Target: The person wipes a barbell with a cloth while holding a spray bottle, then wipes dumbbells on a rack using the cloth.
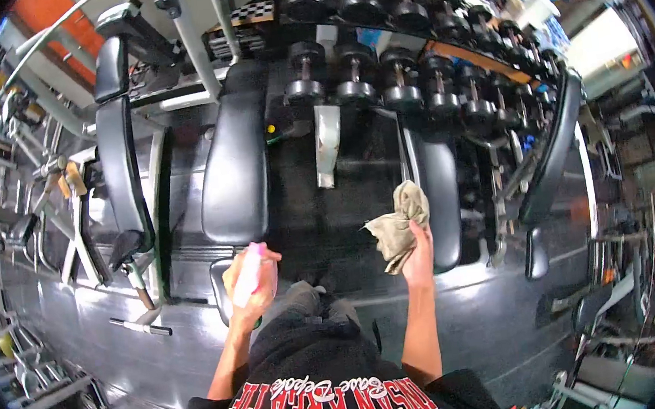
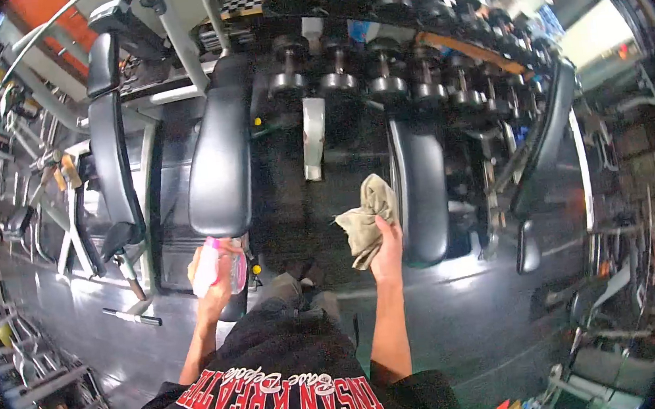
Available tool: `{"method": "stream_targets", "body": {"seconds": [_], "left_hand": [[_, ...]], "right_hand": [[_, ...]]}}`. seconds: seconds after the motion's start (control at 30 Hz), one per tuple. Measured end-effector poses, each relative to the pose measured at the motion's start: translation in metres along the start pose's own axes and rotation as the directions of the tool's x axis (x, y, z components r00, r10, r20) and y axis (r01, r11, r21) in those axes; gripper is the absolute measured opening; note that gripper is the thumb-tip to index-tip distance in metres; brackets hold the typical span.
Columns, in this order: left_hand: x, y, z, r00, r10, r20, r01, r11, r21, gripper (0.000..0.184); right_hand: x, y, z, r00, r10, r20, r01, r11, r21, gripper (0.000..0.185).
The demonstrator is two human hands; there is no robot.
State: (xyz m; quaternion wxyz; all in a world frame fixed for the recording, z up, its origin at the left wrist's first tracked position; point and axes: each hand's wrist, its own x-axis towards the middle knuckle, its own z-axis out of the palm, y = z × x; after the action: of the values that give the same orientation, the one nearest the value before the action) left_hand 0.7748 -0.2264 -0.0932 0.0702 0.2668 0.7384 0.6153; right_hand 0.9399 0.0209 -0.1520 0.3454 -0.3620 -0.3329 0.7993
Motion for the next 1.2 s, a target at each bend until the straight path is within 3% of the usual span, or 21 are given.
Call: {"method": "stream_targets", "body": {"seconds": [0.03,0.07,0.1,0.17,0.2,0.27,0.3,0.33,0.4,0.43,0.5,0.63,0.67,0.73,0.9,1.0,1.1,1.2], "left_hand": [[0.009,-0.005,-0.003,0.99,0.141,0.02,-0.141,0.989,0.031,0.012],[0.012,-0.011,-0.002,0.99,0.141,0.0,-0.141,0.99,0.031,0.012],[0.009,-0.019,0.0,0.996,-0.075,-0.048,0.07,0.991,-0.111,0.012],[0.018,-0.034,0.01,0.941,-0.338,-0.038,0.308,0.893,-0.328,0.016],[0.03,-0.031,0.013,0.942,-0.331,-0.045,0.298,0.894,-0.335,0.016],[0.061,-0.021,0.019,0.989,-0.131,0.068,0.133,0.99,-0.04,0.019],[0.075,-0.029,0.025,0.993,-0.101,0.059,0.107,0.989,-0.104,0.021],[0.088,-0.032,0.028,0.997,0.011,0.07,-0.008,0.999,-0.04,0.02],[0.118,-0.036,0.033,0.993,-0.098,0.063,0.106,0.983,-0.147,0.018],[0.132,-0.034,0.031,0.994,-0.086,0.062,0.094,0.985,-0.146,0.018],[0.165,-0.028,0.028,0.979,-0.198,0.043,0.201,0.922,-0.33,0.016],[0.223,-0.044,0.021,0.988,-0.157,0.005,0.156,0.972,-0.175,0.014],[0.233,-0.043,0.022,0.987,-0.158,0.007,0.157,0.973,-0.171,0.014],[0.258,-0.04,0.025,0.971,-0.225,-0.087,0.182,0.92,-0.348,0.013],[0.3,-0.066,0.021,0.972,-0.234,-0.033,0.213,0.929,-0.302,0.016],[0.333,-0.078,0.025,0.971,-0.236,-0.038,0.22,0.944,-0.246,0.031],[0.376,-0.083,0.035,0.959,-0.277,-0.056,0.251,0.926,-0.282,0.034],[0.418,-0.085,0.045,0.963,-0.26,-0.073,0.241,0.951,-0.195,0.038]], "right_hand": [[0.011,-0.002,0.011,0.999,0.01,0.048,-0.008,0.999,-0.031,0.039],[0.022,-0.003,0.021,0.996,0.019,0.092,-0.013,0.998,-0.061,0.038],[0.03,0.002,0.027,0.997,0.017,0.074,-0.011,0.997,-0.076,0.037],[0.049,0.002,0.043,0.986,0.02,0.164,-0.007,0.997,-0.079,0.035],[0.056,0.005,0.048,0.984,0.013,0.176,0.004,0.995,-0.097,0.034],[0.075,0.005,0.059,0.981,0.028,0.193,-0.009,0.995,-0.096,0.034],[0.084,0.007,0.063,0.974,0.041,0.221,-0.014,0.993,-0.121,0.034],[0.086,0.01,0.065,0.97,0.058,0.238,-0.023,0.989,-0.146,0.034],[0.101,0.007,0.079,0.964,0.048,0.262,-0.013,0.991,-0.134,0.036],[0.105,0.009,0.086,0.976,0.044,0.212,-0.021,0.994,-0.111,0.036],[0.122,0.01,0.098,0.988,0.06,0.144,-0.049,0.996,-0.079,0.038],[0.153,0.014,0.114,0.992,0.071,0.109,-0.065,0.996,-0.061,0.038],[0.161,0.012,0.119,0.992,0.072,0.106,-0.066,0.996,-0.06,0.038],[0.18,0.011,0.13,0.992,0.074,0.102,-0.069,0.996,-0.051,0.038],[0.23,0.015,0.149,0.993,0.097,0.067,-0.097,0.995,-0.002,0.036],[0.271,0.018,0.167,0.989,0.122,0.084,-0.12,0.992,-0.026,0.037],[0.312,0.014,0.195,0.995,0.051,0.088,-0.049,0.999,-0.023,0.039],[0.344,-0.001,0.22,0.996,0.016,0.09,-0.013,0.999,-0.038,0.041]]}}
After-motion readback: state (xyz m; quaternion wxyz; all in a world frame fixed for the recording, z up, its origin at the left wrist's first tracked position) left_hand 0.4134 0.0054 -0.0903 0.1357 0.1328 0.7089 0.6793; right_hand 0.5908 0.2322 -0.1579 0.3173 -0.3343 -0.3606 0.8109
